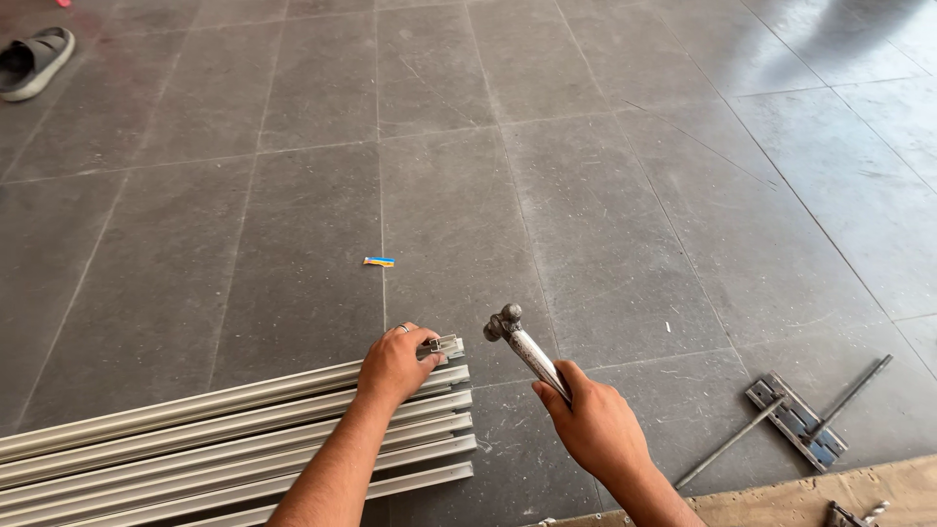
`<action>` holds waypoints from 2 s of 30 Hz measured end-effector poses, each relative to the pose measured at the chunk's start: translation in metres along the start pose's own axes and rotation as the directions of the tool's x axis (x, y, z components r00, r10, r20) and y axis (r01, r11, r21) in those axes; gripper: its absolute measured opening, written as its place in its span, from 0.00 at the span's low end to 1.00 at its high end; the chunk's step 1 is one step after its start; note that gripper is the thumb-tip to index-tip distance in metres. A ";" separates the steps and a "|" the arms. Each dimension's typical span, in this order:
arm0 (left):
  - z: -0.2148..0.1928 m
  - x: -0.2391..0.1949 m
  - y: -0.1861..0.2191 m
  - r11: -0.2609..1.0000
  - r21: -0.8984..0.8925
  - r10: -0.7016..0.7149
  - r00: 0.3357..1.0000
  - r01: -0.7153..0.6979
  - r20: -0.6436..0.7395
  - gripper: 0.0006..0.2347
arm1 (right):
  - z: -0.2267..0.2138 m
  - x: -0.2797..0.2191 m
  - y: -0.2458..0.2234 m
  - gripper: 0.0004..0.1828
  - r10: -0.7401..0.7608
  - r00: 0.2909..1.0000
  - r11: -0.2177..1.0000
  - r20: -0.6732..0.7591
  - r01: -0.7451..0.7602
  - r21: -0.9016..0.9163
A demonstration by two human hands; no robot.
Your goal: The person assembles metal frame components by first aligning several long metal bars on the floor. They use a hammer to tap small metal brackets onto the ends of the bars. Then, they use a power drill to drive screws into the brackets, securing them to the bars.
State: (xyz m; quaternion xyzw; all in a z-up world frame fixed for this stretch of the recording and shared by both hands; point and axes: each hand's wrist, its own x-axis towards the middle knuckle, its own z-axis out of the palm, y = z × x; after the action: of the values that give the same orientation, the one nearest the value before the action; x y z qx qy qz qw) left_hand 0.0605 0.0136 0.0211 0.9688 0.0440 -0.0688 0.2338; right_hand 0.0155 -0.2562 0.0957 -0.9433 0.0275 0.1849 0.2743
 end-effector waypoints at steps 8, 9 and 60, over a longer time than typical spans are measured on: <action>0.008 0.007 -0.003 0.997 -0.082 0.004 0.999 -0.001 0.035 0.13 | 0.001 0.009 0.004 0.27 0.020 1.000 1.000 0.013 -0.020 -0.021; 0.010 0.007 -0.005 0.996 -0.085 0.006 0.999 -0.003 0.037 0.14 | 0.001 0.009 0.004 0.27 0.023 1.000 0.999 0.011 -0.023 -0.025; 0.023 0.013 -0.024 0.960 -0.232 0.138 0.985 -0.158 -0.100 0.12 | 0.020 0.013 -0.051 0.26 -0.082 0.993 0.952 0.088 0.104 -0.289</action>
State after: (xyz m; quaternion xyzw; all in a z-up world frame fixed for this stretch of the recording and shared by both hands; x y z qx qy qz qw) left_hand 0.0678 0.0251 -0.0115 0.9362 -0.0111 -0.0053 0.3512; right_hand 0.0291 -0.2014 0.1013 -0.9662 -0.0551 0.2090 0.1405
